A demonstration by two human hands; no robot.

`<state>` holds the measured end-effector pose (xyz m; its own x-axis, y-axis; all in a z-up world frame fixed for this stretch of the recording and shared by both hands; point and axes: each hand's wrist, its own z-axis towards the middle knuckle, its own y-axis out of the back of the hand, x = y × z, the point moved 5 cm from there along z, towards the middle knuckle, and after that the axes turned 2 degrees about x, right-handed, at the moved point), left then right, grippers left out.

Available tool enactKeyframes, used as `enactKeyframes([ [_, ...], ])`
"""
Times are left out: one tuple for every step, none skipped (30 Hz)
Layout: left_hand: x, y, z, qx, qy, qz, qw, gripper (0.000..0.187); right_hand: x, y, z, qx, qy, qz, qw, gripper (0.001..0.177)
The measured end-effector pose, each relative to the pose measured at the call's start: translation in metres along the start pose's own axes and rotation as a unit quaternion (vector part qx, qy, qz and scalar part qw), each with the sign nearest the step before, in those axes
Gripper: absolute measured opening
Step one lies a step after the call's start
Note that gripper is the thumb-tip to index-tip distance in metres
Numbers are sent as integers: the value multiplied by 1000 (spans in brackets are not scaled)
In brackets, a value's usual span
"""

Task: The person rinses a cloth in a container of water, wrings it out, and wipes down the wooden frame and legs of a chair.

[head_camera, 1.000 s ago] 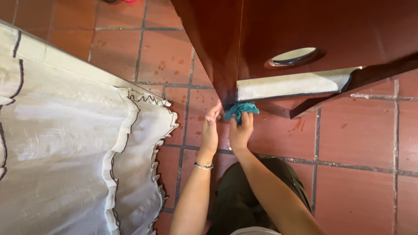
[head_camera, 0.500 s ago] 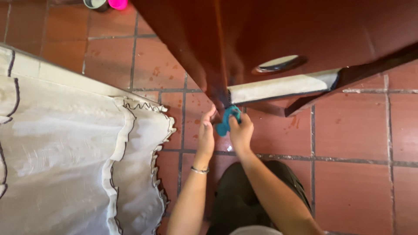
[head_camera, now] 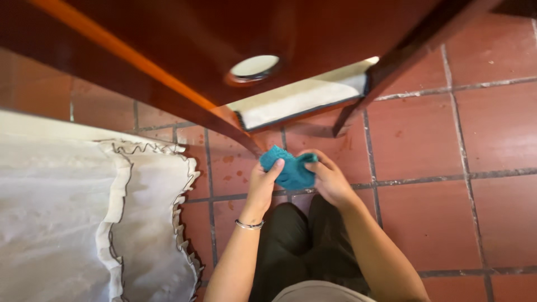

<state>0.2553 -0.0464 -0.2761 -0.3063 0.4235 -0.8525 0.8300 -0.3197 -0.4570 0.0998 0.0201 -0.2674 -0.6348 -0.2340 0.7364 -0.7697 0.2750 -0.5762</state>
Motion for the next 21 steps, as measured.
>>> enactKeyframes([
  [4, -10, 1, 5, 1, 2, 1000, 31, 6, 17, -9, -24, -3, 21, 999, 28],
  [7, -25, 1, 28, -9, 18, 999, 27, 10, 33, -18, -28, 1, 23, 999, 28],
  [11, -40, 1, 52, -19, 34, 998, 23, 14, 56, -27, -76, 13, -59, 995, 23],
  [19, -57, 5, 58, -18, 32, 998, 23, 21, 83, -37, -125, 22, -144, 981, 18],
  [30, -73, 10, 52, -10, 90, 994, 27, 25, 106, -41, -131, 25, -145, 980, 18],
  [42, -86, 13, 43, 0, 149, 988, 30, 31, 130, -44, -174, 62, -208, 960, 17],
  [54, -100, 20, 45, 4, 147, 988, 30, 38, 152, -50, -216, 98, -270, 933, 16],
  [68, -112, 27, 44, 10, 119, 992, 29, 40, 171, -57, -219, 94, -270, 933, 16],
  [82, -124, 33, 42, 16, 91, 995, 29, 50, 193, -69, -284, 114, -311, 900, 18],
  [95, -134, 41, 41, 18, 90, 995, 29, 63, 211, -75, -343, 135, -350, 861, 20],
  [105, -144, 49, 36, 10, 104, 994, 30, 72, 226, -75, -343, 133, -351, 861, 20],
  [113, -151, 53, 29, 4, 118, 993, 32, 73, 240, -75, -333, 128, -229, 906, 18],
  [122, -159, 57, 25, 7, 119, 993, 32, 74, 253, -75, -319, 121, -103, 934, 17],
  [127, -168, 67, 24, 10, 123, 992, 32, 80, 262, -69, -316, 121, -102, 935, 17],
  [131, -177, 77, 23, 12, 127, 992, 32, 88, 268, -61, -298, 163, -51, 939, 17],
  [133, -186, 87, 22, 11, 129, 991, 32, 96, 274, -54, -279, 205, 0, 938, 18],
  [134, -193, 97, -7, 13, 133, 991, 32, 104, 280, -44, -277, 205, 2, 939, 18],
  [137, -198, 102, -36, 22, 138, 990, 33, 111, 283, -37, -269, 226, 12, 936, 19],
  [140, -206, 108, -38, 26, 141, 989, 33, 120, 284, -30, -261, 247, 22, 933, 20],
  [139, -212, 116, -64, 14, 129, 989, 35, 129, 284, -22, -263, 245, 26, 933, 20],
  [137, -218, 123, -89, 2, 117, 989, 37, 143, 281, -15, -248, 261, 11, 933, 22],
])
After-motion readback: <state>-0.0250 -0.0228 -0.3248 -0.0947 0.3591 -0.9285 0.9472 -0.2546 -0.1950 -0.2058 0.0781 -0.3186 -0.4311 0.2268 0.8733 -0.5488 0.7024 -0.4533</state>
